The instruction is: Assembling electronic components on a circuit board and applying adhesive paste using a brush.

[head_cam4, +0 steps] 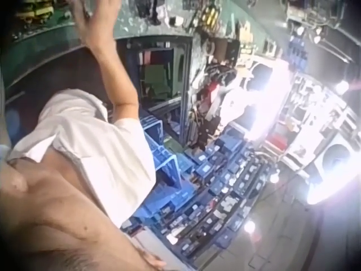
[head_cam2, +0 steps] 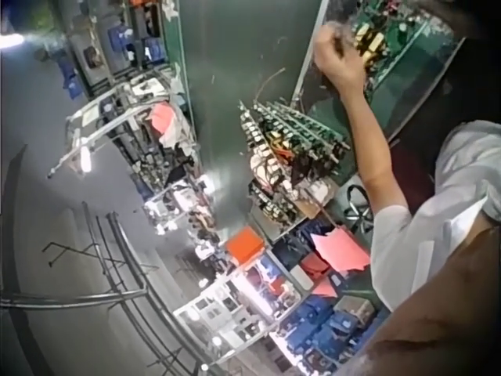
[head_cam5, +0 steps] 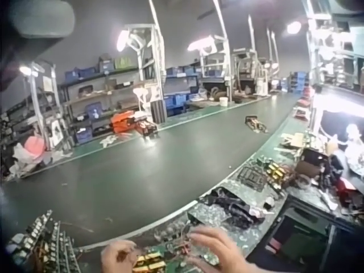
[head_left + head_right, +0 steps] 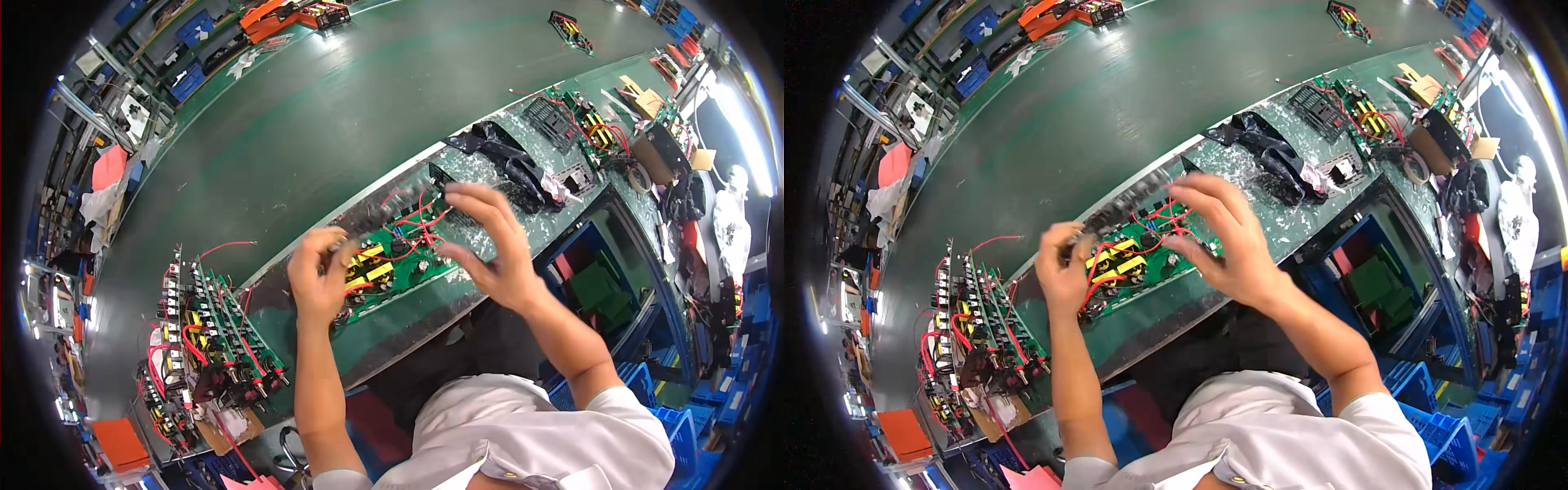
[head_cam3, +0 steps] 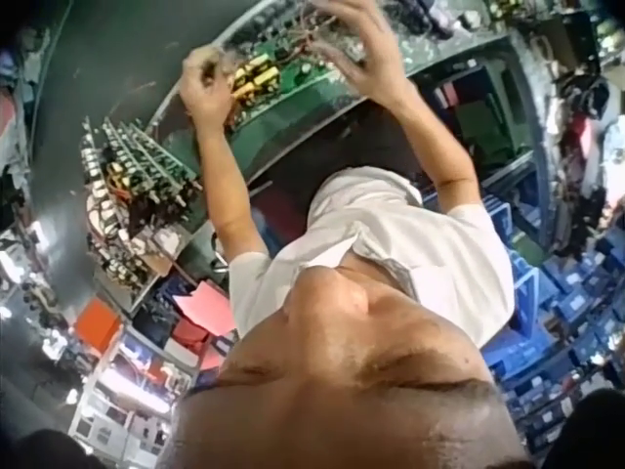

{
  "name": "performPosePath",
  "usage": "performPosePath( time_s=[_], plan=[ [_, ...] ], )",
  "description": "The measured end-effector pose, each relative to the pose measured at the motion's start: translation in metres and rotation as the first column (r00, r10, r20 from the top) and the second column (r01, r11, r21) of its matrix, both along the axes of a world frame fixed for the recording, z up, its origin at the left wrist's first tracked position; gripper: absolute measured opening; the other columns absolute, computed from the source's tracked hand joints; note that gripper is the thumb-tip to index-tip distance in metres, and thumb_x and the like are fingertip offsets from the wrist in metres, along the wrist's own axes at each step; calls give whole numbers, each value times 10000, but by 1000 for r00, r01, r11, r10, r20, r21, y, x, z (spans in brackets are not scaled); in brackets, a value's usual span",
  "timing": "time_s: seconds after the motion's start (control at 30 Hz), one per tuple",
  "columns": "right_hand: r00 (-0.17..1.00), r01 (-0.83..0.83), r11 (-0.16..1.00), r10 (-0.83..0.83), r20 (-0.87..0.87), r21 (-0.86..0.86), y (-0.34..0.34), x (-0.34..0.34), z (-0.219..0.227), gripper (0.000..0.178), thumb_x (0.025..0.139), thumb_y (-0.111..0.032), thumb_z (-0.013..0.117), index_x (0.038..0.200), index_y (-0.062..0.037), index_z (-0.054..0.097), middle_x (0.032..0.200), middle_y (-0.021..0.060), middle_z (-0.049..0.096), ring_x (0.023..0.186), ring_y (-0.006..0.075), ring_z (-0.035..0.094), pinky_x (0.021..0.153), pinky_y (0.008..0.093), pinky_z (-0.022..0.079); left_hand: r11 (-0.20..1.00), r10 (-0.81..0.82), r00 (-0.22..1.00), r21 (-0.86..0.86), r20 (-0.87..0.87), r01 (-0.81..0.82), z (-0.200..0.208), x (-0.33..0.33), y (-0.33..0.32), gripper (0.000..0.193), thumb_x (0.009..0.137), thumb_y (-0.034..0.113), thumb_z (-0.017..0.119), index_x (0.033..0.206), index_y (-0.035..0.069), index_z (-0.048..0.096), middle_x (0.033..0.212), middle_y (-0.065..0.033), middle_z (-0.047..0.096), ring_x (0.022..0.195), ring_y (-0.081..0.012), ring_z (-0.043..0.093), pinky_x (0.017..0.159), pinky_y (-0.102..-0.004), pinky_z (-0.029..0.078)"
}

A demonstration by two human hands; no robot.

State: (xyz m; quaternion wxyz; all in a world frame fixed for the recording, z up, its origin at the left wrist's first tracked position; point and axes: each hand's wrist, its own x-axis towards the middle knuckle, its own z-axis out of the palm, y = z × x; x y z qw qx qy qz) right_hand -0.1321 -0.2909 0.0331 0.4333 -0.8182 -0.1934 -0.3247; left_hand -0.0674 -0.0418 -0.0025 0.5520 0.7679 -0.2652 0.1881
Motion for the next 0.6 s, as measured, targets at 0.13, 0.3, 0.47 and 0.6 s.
performPosePath(
  time_s=[0.13,0.3,0.47,0.6],
  plan=[
    [996,86,837,-65,59,-541,0,16,30,560,731,-211,777,1241,-104,574,1218,102,600,1083,313,597,910,435,465,970,-148,957,224,251,92,7,-1,-8,240,718,-74,694,908,36,596,883,-99,667,761,-225,609,673,-323,484],
    [914,-309,832,126,-386,-461,-8,34,9,286,786,-137,708,1054,-80,630,890,74,633,774,301,629,679,429,498,960,-202,954,238,222,148,5,-6,-19,363,730,-64,692,1068,36,605,991,-121,666,849,-248,635,747,-348,502],
    [926,-67,989,12,-377,-133,-48,56,17,164,890,-108,648,1016,-15,602,807,69,631,756,200,631,642,325,492,879,165,980,466,-109,-96,10,16,-44,581,825,111,690,1345,6,453,1169,-206,594,1072,-379,578,909,-434,478],
    [792,-39,947,223,-568,318,-62,51,0,267,952,-150,606,1164,11,587,963,20,661,923,74,605,797,252,473,682,132,976,730,-174,38,-16,45,-63,492,864,192,635,1304,15,502,1133,-230,617,1054,-423,575,907,-485,466]
  ],
)
